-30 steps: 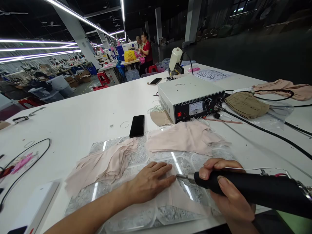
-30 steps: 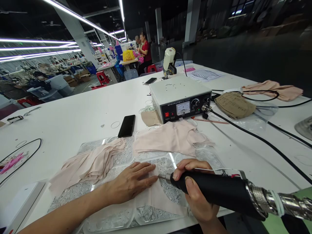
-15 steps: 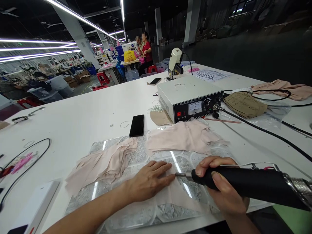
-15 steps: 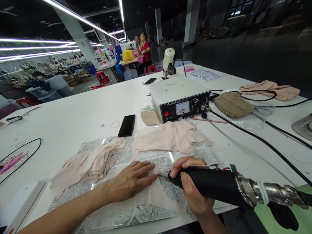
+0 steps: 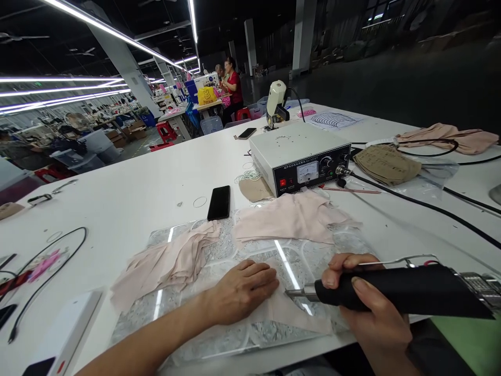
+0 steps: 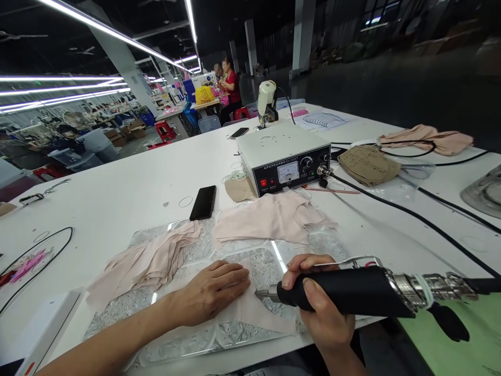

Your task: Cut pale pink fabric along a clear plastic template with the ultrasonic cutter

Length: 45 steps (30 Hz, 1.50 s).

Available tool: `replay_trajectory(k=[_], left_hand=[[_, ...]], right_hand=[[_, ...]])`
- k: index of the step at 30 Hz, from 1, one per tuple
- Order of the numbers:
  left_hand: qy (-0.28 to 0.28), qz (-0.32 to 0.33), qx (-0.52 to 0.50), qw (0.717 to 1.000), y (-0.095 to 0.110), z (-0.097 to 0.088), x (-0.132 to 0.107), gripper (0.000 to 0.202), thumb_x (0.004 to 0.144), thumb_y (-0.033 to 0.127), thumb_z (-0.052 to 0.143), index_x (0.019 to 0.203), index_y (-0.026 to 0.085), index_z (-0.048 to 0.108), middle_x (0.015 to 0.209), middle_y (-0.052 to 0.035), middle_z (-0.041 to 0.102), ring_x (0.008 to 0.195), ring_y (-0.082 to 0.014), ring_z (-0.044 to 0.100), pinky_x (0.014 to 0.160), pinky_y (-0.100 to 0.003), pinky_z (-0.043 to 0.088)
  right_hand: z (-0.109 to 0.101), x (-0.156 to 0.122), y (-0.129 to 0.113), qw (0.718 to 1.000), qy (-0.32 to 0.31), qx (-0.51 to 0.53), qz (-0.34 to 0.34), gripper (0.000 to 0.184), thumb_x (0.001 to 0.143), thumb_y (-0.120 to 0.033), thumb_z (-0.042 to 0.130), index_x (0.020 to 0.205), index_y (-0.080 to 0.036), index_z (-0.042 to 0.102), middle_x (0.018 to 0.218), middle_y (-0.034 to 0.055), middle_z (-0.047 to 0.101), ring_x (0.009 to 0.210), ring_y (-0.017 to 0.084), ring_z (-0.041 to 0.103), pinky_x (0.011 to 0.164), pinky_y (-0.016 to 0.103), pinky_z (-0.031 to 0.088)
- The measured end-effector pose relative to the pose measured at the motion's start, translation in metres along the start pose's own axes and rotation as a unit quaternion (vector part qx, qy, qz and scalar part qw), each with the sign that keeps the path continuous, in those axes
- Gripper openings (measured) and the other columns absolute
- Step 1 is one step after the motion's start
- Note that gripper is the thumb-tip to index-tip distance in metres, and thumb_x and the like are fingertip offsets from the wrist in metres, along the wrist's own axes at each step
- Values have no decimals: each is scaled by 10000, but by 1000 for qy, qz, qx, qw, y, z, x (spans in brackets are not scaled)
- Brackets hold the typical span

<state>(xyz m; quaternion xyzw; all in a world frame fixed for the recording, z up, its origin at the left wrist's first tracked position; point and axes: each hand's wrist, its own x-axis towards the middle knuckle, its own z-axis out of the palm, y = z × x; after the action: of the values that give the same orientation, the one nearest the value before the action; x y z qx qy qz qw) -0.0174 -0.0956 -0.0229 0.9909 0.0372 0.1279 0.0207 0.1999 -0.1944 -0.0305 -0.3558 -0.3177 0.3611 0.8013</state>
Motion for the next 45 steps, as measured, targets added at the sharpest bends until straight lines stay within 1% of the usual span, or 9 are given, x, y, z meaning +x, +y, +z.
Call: replay_trajectory(k=[6, 10, 14, 22, 27, 33, 36, 39, 45], left_hand=[[-4, 1, -18, 1000, 4, 2, 2, 256, 1025, 129, 382, 1175, 91, 585, 1147, -134, 670, 1090, -212, 605, 900, -332, 469], [-8, -13, -28, 1000, 7, 2, 2, 229, 1019, 148, 412, 1170, 98, 578, 1130, -132, 659, 1056, -211, 607, 899, -334, 468], [-24, -24, -34, 999, 10, 1, 3, 234, 1022, 187, 415, 1189, 114, 560, 1127, -137, 643, 1065, -213, 595, 912, -343, 467], [-24, -33, -25, 999, 13, 1, -1, 254, 1010, 244, 450, 1217, 139, 552, 1192, -142, 614, 1113, -232, 574, 928, -355, 458], [-23, -33, -19, 999, 14, 3, -3, 270, 1006, 261, 465, 1235, 150, 551, 1222, -148, 602, 1136, -243, 561, 932, -363, 447], [-5, -32, -6, 999, 15, 5, -3, 272, 1011, 268, 453, 1226, 144, 564, 1215, -143, 610, 1118, -245, 563, 917, -361, 439], [-2, -32, 2, 999, 16, 6, -3, 274, 1015, 279, 447, 1224, 152, 570, 1221, -140, 610, 1117, -244, 564, 911, -360, 435], [2, -32, 7, 999, 17, 7, -3, 272, 1015, 276, 446, 1221, 153, 574, 1218, -136, 611, 1115, -240, 565, 908, -358, 432], [11, -30, 9, 999, 16, 7, -4, 267, 1021, 275, 434, 1212, 153, 576, 1214, -133, 612, 1119, -237, 562, 914, -354, 428]], right_hand=[[-8, -6, 1, 1000, -16, -3, 27, 71, 821, -281, 626, 867, -227, 625, 824, 22, 603, 615, 145, 613, 612, 333, 519], [-11, -8, 0, 999, -10, -6, 31, 84, 811, -288, 632, 867, -226, 619, 829, 20, 597, 613, 147, 612, 619, 339, 520], [-12, -8, -1, 999, -15, -8, 39, 87, 812, -292, 632, 868, -228, 618, 829, 18, 588, 623, 148, 613, 635, 342, 525], [-12, -9, -3, 999, -17, -9, 41, 91, 812, -295, 622, 876, -231, 616, 839, 23, 583, 624, 150, 611, 628, 347, 532], [-11, -6, -3, 1000, -7, -14, 11, 76, 807, -272, 624, 867, -227, 616, 829, 24, 581, 624, 150, 606, 616, 348, 538], [-5, -3, 0, 998, -55, -19, -11, 67, 843, -237, 602, 908, -234, 617, 846, 26, 597, 626, 146, 622, 610, 350, 561], [2, -2, -2, 998, -49, -28, -27, 57, 842, -267, 627, 885, -231, 618, 824, 19, 599, 604, 136, 616, 580, 323, 558], [8, -1, -4, 997, -39, -47, -43, 87, 834, -298, 656, 849, -226, 610, 790, 8, 598, 564, 125, 606, 559, 306, 548], [7, -2, -4, 992, -71, -82, -58, 65, 864, -268, 632, 858, -225, 583, 791, 10, 601, 589, 144, 625, 573, 325, 559]])
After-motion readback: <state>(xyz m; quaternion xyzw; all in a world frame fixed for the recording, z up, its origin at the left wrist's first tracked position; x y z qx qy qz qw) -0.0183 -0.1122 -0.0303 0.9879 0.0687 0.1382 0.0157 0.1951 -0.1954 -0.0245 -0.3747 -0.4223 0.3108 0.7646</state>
